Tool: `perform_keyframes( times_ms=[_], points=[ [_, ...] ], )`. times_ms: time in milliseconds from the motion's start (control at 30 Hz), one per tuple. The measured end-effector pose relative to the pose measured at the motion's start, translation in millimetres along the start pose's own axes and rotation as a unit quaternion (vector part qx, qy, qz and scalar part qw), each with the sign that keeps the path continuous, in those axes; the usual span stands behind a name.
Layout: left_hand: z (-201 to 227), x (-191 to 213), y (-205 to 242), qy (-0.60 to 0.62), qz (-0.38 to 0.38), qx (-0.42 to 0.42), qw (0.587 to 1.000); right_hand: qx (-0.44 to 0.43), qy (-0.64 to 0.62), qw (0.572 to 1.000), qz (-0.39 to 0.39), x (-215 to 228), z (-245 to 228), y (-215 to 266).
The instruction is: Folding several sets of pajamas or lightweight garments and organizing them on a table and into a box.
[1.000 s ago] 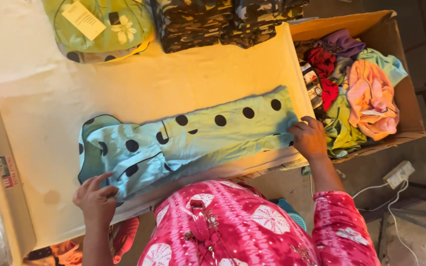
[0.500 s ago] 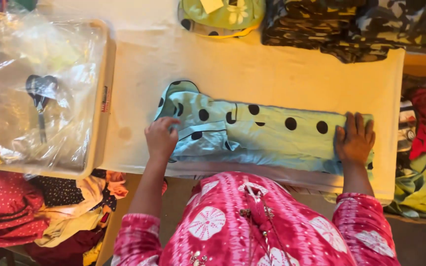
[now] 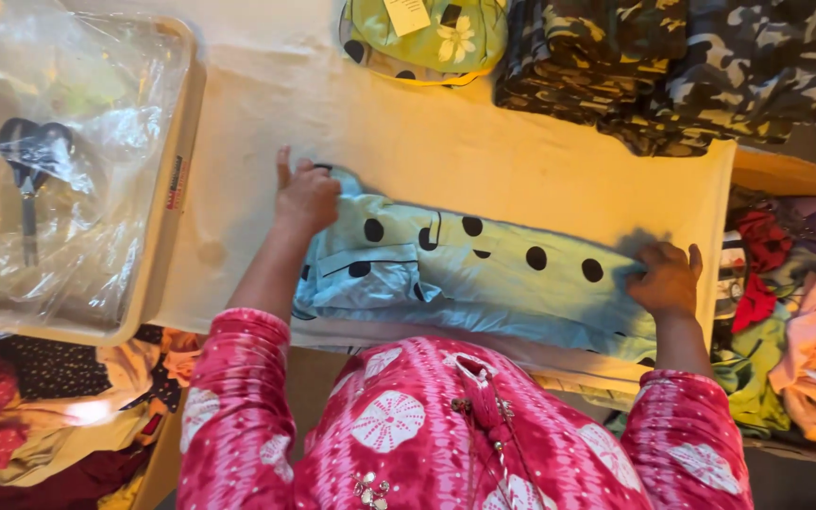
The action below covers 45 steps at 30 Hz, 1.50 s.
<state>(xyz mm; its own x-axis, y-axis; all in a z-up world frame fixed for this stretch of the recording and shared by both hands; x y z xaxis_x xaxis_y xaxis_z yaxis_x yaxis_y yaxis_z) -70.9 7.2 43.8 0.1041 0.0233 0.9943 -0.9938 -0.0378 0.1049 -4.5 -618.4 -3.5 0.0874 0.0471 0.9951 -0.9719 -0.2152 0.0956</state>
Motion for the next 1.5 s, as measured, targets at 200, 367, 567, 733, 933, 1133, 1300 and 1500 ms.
perform_keyframes(
  times_ms=[200, 367, 567, 733, 933, 1133, 1300, 1500],
  points=[
    [-31.2, 12.9, -11.5, -0.055, -0.005, 0.018, 0.998, -0.011, 0.048, 0.993, -0.108, -0.4, 26.3, -12.0],
    [-39.8, 12.4, -12.7, -0.07, -0.012, 0.047, 0.996, -0.065, 0.024, 0.989, -0.128, -13.2, 47.4, -7.0],
    [-49.6, 9.6, 9.1, -0.081, 0.137, 0.074, 0.984, -0.02, 0.091, 0.988, 0.122, 51.5, 11.3, 15.0],
    [-17.4, 32.0, 51.7, 0.052, 0.153, 0.094, 0.982, 0.014, -0.08, 0.963, 0.258, 58.0, -58.1, 19.8],
    [16.6, -7.4, 95.8, 0.155, 0.088, 0.057, 0.982, 0.136, -0.365, 0.918, 0.071, 55.8, -277.3, 13.0],
    [22.2, -2.8, 109.6, 0.166, -0.001, 0.043, 0.985, 0.134, -0.402, 0.899, -0.115, 31.6, -367.0, 11.8],
    [23.0, 9.4, 97.1, 0.494, -0.012, 0.006, 0.869, 0.103, -0.615, 0.759, -0.187, -25.0, -348.3, 8.4],
    [-1.1, -19.3, 53.9, 0.482, 0.068, 0.182, 0.855, 0.029, -0.656, 0.741, -0.143, -50.8, -326.3, -11.9]
  ],
)
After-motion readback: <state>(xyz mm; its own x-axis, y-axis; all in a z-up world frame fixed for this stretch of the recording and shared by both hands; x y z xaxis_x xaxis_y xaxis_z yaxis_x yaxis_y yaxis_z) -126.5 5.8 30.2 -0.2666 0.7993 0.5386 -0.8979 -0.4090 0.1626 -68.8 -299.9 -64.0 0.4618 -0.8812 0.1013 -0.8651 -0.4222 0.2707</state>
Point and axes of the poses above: each hand's wrist, its own y-axis away from the middle knuckle, its own x-axis out of the back of the hand, z = x × y, the point moved 7 cm from there along -y, towards the middle knuckle
